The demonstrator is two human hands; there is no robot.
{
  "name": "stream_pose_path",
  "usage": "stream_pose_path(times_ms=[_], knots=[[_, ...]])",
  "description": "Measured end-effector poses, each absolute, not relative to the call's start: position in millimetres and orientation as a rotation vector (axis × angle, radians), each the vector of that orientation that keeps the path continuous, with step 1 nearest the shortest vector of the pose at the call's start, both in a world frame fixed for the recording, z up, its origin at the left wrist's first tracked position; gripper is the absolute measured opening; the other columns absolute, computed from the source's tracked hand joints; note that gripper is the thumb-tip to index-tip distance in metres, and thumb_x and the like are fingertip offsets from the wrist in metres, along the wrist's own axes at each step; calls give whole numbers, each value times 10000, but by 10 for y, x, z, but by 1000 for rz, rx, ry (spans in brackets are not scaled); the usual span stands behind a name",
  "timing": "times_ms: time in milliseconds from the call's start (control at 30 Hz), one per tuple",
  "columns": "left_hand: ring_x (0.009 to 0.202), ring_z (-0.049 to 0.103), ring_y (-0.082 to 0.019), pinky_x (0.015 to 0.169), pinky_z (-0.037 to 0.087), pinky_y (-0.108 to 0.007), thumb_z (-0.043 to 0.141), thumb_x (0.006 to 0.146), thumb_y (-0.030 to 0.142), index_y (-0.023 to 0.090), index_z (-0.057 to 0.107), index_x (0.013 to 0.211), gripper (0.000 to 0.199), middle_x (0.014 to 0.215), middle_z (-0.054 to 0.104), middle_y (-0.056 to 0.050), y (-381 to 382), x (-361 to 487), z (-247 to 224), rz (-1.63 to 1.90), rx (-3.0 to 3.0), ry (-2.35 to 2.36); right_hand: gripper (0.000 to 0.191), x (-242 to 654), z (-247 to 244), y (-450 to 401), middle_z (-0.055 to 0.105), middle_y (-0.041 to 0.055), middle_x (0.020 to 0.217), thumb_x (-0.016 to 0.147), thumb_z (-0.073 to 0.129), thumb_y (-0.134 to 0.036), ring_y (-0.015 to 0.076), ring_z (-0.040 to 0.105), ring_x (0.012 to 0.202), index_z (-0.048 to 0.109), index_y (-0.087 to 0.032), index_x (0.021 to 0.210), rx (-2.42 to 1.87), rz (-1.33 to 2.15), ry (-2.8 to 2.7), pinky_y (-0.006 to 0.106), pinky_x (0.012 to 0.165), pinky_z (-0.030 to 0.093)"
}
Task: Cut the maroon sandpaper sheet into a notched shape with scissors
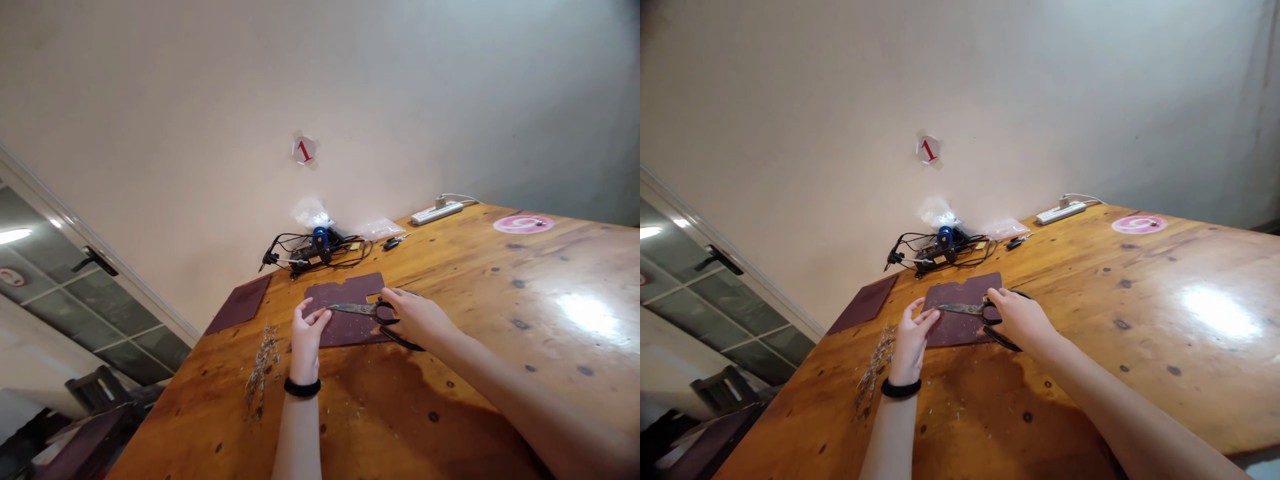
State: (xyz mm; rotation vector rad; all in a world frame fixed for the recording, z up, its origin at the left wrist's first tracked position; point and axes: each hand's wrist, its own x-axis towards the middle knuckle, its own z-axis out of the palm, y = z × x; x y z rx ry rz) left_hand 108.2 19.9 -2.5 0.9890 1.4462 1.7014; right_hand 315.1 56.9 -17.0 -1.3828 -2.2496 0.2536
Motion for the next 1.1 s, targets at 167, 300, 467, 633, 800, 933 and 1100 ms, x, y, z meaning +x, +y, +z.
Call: stream_pose_path(times_ms=[167, 300, 467, 633, 800, 933, 1100], knots=[[665, 640, -124, 727, 474, -265, 788, 550, 134, 161, 508, 1048, 571, 673, 695, 2, 206, 1104, -15, 1716, 993, 1460, 387, 3151, -169, 565, 684, 63, 1001, 730, 753, -416, 272, 669, 922, 548, -243, 1008, -1386, 242, -2246, 272, 604, 429], [639, 627, -116, 709, 470, -257, 765, 560, 95, 159, 514, 1051, 555, 654, 687, 16, 205, 1129, -4, 1722, 995, 1485, 426, 3146, -159, 556, 683, 65, 1026, 708, 773, -426, 279, 670, 933, 551, -237, 1019, -1393, 242, -2254, 275, 610, 438], [641, 641, -125, 725, 478, -274, 768, 566, 116, 170, 508, 1033, 537, 668, 682, 16, 203, 1114, -16, 1722, 984, 1471, 450, 3150, -145, 541, 690, 71, 1032, 708, 770, -445, 281, 673, 932, 544, -240, 1038, -1410, 250, -2250, 274, 613, 438], [680, 659, -138, 753, 484, -287, 783, 569, 175, 182, 508, 1019, 527, 698, 680, 7, 201, 1089, -32, 1713, 992, 1449, 442, 3156, -136, 531, 693, 78, 1018, 719, 762, -451, 294, 670, 949, 543, -232, 1036, -1408, 268, -2252, 287, 610, 443], [672, 654, -141, 745, 475, -286, 786, 564, 181, 181, 509, 1016, 531, 690, 686, 3, 212, 1095, -45, 1721, 1034, 1480, 435, 3159, -137, 538, 696, 91, 1029, 728, 761, -440, 303, 672, 944, 548, -228, 1043, -1401, 289, -2260, 296, 610, 445], [668, 640, -140, 747, 460, -284, 767, 586, 169, 174, 503, 1042, 527, 672, 695, 2, 227, 1104, -60, 1728, 1080, 1539, 420, 3155, -144, 541, 711, 96, 997, 732, 759, -437, 309, 683, 916, 555, -224, 1031, -1405, 314, -2272, 290, 594, 434], [677, 643, -148, 758, 455, -297, 756, 608, 180, 177, 495, 1034, 500, 670, 705, -1, 237, 1101, -78, 1724, 1110, 1577, 384, 3137, -120, 526, 725, 94, 909, 720, 758, -454, 320, 695, 853, 562, -230, 963, -1444, 354, -2277, 279, 557, 409]])
